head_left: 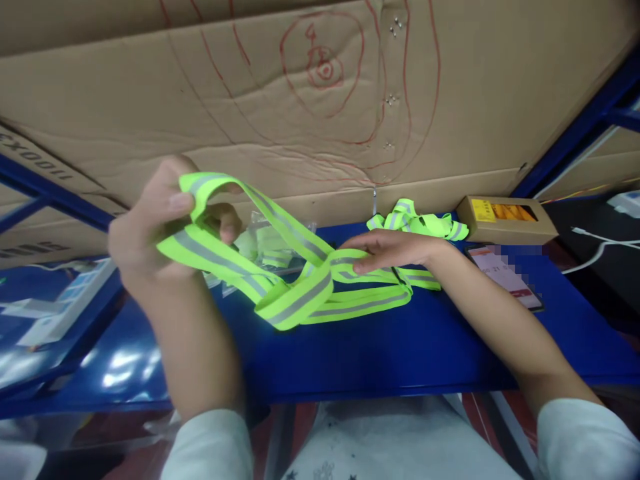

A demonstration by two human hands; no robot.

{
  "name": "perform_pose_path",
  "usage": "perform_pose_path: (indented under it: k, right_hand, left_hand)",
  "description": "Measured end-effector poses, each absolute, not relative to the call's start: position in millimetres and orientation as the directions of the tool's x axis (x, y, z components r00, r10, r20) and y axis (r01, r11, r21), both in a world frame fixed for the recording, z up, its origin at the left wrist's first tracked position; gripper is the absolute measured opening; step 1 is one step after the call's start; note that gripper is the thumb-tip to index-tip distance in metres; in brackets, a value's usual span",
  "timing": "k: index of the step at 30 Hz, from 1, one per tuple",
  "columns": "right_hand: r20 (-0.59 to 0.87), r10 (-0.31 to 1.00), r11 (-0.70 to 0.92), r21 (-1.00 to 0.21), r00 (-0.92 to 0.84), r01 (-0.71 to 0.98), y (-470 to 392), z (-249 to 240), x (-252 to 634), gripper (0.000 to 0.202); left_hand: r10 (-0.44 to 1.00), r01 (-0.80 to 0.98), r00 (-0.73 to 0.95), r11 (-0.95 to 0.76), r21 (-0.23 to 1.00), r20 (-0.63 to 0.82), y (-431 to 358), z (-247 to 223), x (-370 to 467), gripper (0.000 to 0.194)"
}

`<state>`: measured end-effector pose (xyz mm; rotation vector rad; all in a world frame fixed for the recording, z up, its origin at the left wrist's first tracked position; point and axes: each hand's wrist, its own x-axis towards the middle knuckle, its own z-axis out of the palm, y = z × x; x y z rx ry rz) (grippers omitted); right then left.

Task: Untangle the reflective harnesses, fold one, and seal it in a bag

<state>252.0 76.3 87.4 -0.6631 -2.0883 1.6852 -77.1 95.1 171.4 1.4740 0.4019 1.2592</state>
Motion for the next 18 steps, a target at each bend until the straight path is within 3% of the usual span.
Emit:
perform_pose_path:
  k: [3, 6, 10, 14, 18]
  right_hand:
    - [-0.028, 0.575, 0.284, -0.93, -0.818, 0.232, 74.9, 93.5, 257.2, 0.035]
    - [0.035, 0.634, 0.325, -0.918, -0.772, 0.225, 72.5, 99.9, 264.0, 0.034]
    - [0.115, 0.781, 0.223, -0.97, -0.614, 0.102, 61.9, 116.5, 270.8, 0.031]
    - [0.235, 0.876, 0.236, -0.97, -0.422, -0.05, 48.3, 142.5, 276.3, 0.027]
    - [0.332, 0.905, 0.365, -0.927, -0.267, 0.087, 41.5, 172.3, 284.7, 0.021]
  left_hand:
    - [0.773, -0.32, 0.393, -0.392, 0.862, 0.498, 96.7, 170.8, -79.7, 0.031]
    - [0.741, -0.291, 0.401, -0.455, 0.841, 0.539, 97.8, 171.9, -85.7, 0.034]
    - [0.725, -0.207, 0.397, -0.526, 0.825, 0.562, 90.6, 175.9, -98.1, 0.031]
    - [0.771, 0.129, 0.453, -0.554, 0.822, 0.449, 79.7, 177.8, -105.6, 0.032]
    - [0.821, 0.438, 0.507, -0.506, 0.743, 0.261, 79.9, 175.0, -99.8, 0.035]
